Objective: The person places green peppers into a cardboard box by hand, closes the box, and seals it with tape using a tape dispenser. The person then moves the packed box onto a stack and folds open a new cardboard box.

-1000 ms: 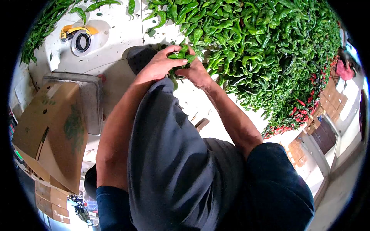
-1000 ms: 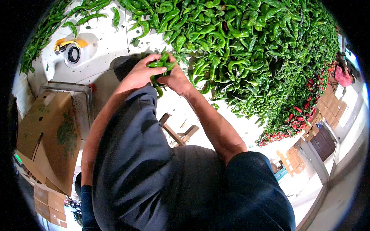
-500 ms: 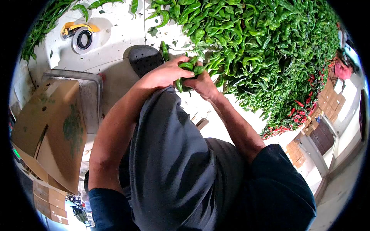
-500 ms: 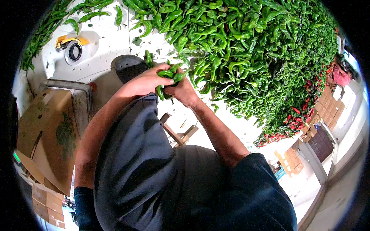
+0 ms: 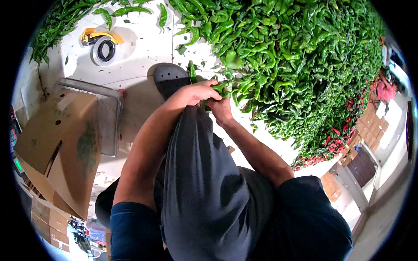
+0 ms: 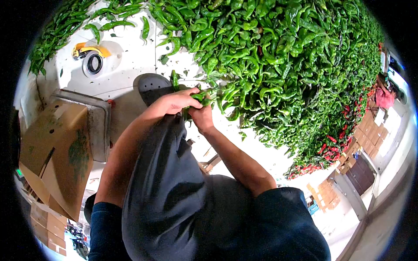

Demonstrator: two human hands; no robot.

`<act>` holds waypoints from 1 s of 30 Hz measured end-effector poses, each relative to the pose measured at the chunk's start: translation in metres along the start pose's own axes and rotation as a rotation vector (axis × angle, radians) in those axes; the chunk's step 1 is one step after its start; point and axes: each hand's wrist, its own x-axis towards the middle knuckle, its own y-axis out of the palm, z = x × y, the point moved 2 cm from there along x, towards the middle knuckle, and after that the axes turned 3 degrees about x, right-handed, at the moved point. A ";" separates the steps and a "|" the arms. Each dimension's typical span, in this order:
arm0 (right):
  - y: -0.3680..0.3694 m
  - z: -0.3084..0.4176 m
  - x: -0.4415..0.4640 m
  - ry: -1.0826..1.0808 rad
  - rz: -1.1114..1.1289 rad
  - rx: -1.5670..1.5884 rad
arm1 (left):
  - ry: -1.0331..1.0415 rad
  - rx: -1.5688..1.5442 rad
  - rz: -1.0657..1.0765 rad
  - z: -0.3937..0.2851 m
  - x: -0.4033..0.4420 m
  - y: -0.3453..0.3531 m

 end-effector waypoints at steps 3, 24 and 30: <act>0.000 0.025 -0.005 -0.002 0.094 -0.043 | 0.124 -0.031 0.008 -0.005 -0.011 0.006; 0.037 0.026 -0.006 -0.063 0.012 -0.546 | 0.394 1.335 -0.294 -0.010 -0.046 0.002; 0.011 -0.075 0.049 0.008 0.007 -0.052 | 0.271 1.037 -0.309 -0.012 -0.028 -0.003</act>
